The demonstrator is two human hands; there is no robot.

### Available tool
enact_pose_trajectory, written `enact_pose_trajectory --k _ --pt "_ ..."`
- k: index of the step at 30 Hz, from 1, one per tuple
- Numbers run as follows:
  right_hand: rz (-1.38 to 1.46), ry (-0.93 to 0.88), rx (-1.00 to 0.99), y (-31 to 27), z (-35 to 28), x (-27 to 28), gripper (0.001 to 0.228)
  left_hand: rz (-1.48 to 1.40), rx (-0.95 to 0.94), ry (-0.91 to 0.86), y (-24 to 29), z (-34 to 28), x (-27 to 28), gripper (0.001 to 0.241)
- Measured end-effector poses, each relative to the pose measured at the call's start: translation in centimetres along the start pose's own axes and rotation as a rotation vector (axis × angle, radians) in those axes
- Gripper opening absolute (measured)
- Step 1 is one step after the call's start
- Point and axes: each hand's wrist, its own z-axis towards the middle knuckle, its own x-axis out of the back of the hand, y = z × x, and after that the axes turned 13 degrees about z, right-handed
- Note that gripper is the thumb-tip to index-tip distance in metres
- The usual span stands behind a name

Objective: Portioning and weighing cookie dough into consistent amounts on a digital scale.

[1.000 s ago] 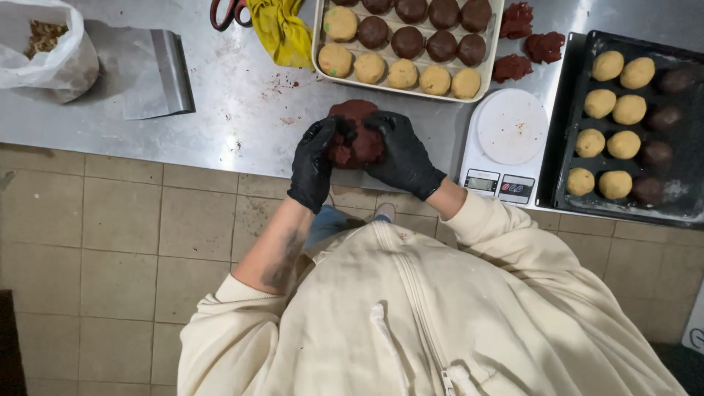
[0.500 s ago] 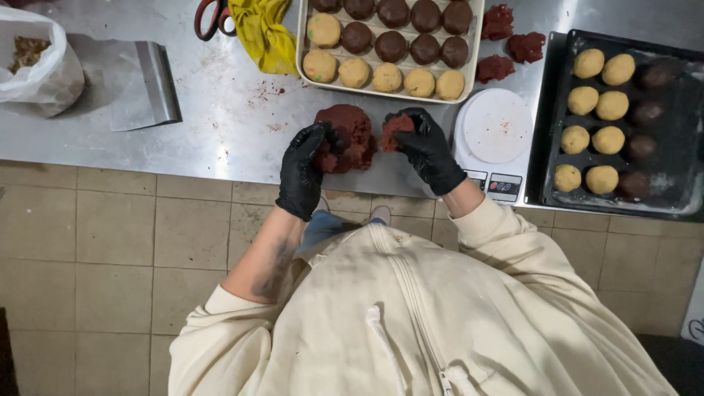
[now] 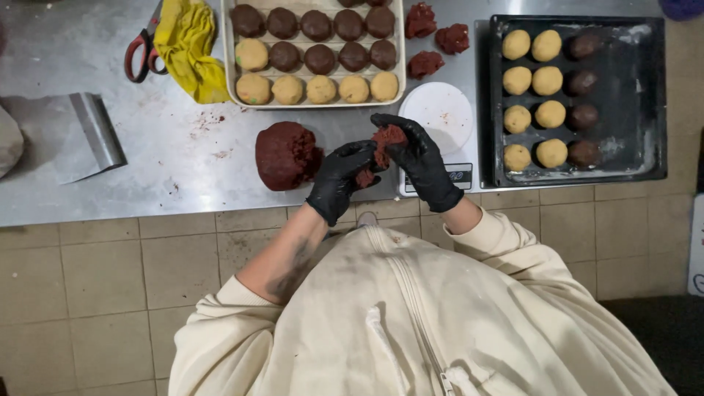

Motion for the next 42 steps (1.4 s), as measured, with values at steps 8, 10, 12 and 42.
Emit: enact_pose_trajectory --k 8,10,12,42 --pt "-0.118 -0.031 0.19 0.7 -1.2 5.9 0.059 -0.083 -0.066 -0.098 -0.6 2.5 -4.6 0.039" --pt "0.006 0.034 0.13 0.7 -1.3 8.4 0.055 -0.065 -0.063 -0.091 -0.6 2.5 -5.2 0.041" --pt "-0.178 0.085 0.24 0.5 -0.1 10.8 0.051 -0.212 -0.053 -0.072 -0.3 3.1 -4.9 0.041" --pt "-0.757 -0.042 0.309 -2.9 -2.7 10.8 0.047 0.082 -0.243 0.063 -4.0 6.7 -9.4 0.044"
